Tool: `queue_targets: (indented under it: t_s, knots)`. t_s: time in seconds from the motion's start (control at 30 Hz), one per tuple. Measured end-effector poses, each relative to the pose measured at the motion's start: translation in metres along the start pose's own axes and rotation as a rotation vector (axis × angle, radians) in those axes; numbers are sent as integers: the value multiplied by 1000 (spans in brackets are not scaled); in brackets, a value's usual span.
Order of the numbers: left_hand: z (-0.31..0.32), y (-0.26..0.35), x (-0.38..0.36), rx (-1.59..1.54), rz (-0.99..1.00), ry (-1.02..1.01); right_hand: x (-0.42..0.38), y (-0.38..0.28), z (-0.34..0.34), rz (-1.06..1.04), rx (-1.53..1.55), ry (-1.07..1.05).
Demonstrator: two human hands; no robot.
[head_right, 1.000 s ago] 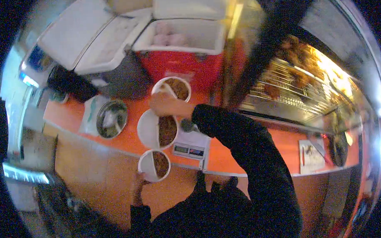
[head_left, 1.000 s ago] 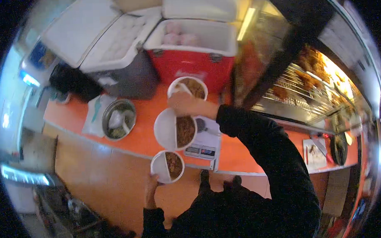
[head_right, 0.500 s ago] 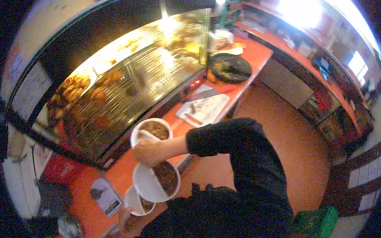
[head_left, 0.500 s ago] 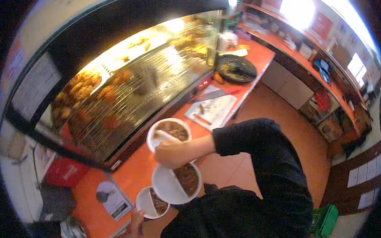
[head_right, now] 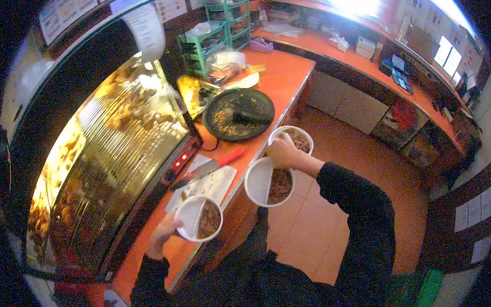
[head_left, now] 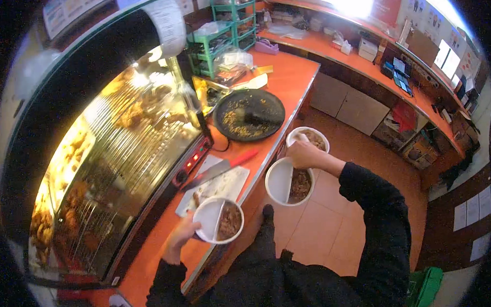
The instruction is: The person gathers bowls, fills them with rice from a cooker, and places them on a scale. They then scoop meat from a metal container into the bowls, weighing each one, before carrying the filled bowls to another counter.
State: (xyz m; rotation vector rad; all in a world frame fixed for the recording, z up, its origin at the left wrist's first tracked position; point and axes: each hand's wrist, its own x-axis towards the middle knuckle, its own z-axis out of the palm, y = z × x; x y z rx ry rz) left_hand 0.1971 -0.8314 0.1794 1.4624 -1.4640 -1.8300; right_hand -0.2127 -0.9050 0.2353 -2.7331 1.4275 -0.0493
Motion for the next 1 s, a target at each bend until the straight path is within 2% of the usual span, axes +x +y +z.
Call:
queue_targets:
  t_s: [0.03, 0.1, 0.17, 0.2, 0.23, 0.3, 0.37, 0.4, 0.43, 0.5, 0.53, 0.57, 0.63, 0.73, 0.8, 0.9, 0.93, 1.0]
  knots:
    - [11, 30, 28, 28, -46, 8, -2, 20, -12, 129, -134, -152]
    - [23, 61, 97, 6, 161, -67, -5, 79, -12, 146, -108, -65]
    - [36, 109, 161, 93, 54, -60, 3, 145, -4, 56, -315, -162]
    - [44, 126, 199, 88, 122, -53, 7, 179, 1, 5, -419, -216]
    - [53, 139, 239, 77, 186, -43, 10, 213, 9, 46, -312, -117]
    - [70, 182, 304, 330, 417, -1, 21, 251, -3, 229, -207, -101]
    - [89, 206, 382, 333, 447, 26, 31, 293, -6, 207, -206, -113]
    - [102, 204, 431, 200, 401, 33, 40, 299, -21, 367, -127, -146]
    - [117, 208, 472, 67, 363, 46, 45, 330, -8, 319, -154, -157]
    - [156, 264, 488, -223, 173, 62, 59, 384, 9, 189, -253, -166]
    - [168, 274, 516, -210, 142, 106, 70, 407, 14, 244, -221, -158]
    - [178, 272, 551, -202, 107, 154, 80, 428, 20, 292, -188, -152]
    - [188, 211, 684, -285, -45, 210, 100, 463, 33, 293, -159, -191]
    - [196, 157, 783, -202, 10, 388, 143, 520, 39, 176, -199, -242]
    - [212, 240, 708, -472, -126, 416, 170, 556, 52, 173, -133, -216]
    - [212, 224, 732, -626, -188, 528, 205, 587, 54, 164, -44, -196]
    - [211, 216, 737, -647, -135, 545, 216, 599, 62, 132, -52, -174]
    - [209, 245, 714, -756, -260, 512, 237, 617, 81, 129, -40, -155]
